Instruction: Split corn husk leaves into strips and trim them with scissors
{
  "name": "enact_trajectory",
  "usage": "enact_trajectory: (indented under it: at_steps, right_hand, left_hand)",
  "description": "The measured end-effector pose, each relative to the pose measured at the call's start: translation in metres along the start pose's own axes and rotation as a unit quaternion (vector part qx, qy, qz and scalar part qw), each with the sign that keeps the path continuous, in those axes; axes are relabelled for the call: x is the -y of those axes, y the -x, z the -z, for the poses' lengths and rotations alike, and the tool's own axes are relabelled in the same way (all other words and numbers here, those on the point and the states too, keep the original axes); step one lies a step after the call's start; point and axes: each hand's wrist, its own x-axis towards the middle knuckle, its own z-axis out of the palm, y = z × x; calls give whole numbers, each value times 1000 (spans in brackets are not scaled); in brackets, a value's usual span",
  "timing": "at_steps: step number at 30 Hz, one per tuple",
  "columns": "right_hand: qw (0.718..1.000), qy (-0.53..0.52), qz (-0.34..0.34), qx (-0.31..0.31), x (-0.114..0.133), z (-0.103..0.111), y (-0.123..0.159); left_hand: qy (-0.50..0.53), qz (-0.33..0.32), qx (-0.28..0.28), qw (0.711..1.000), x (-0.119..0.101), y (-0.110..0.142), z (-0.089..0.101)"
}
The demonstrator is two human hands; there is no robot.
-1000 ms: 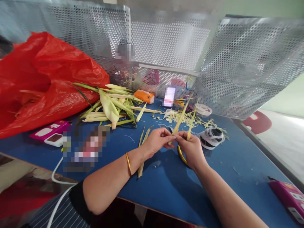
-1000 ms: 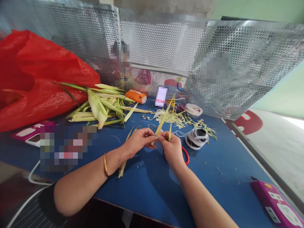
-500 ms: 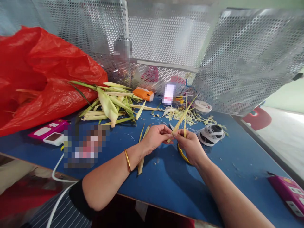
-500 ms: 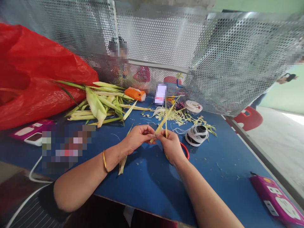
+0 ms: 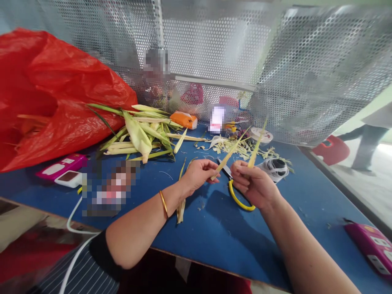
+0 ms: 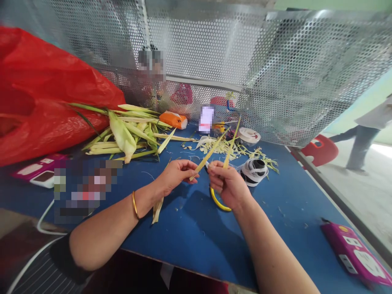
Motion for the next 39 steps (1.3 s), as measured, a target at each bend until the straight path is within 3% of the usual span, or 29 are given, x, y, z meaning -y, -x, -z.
enact_trajectory:
  at_steps: [4, 7, 9, 11, 15, 23, 28, 35, 39]
  right_hand:
    - [993, -4, 112, -35, 11, -1, 5]
    - [969, 56, 191, -145, 6, 7, -2]
    - [942, 128, 204, -234, -2, 14, -11]
    - [927, 185, 183, -269, -10, 20, -18]
    - [942, 227, 122, -216, -21, 15, -21]
    - [949, 235, 114, -174, -31, 0, -16]
    - [964, 195, 84, -160, -30, 2, -16]
    - [958, 203, 80, -185, -30, 2, -16]
    - [977, 146, 55, -148, -28, 1, -15]
  left_hand:
    - [5, 21, -32, 999, 1, -2, 1]
    - [15, 20, -34, 999, 1, -1, 1]
    - [16, 17, -30, 999, 0, 0, -1]
    - [13, 13, -25, 1000, 0, 2, -3]
    - [2, 10, -3, 1000, 0, 5, -7]
    - [-7, 8, 56, 998, 6, 6, -9]
    - [-31, -35, 54, 997, 9, 4, -7]
    - [-103, -93, 33, 990, 10, 4, -7]
    - [-131, -113, 38, 984, 11, 3, -5]
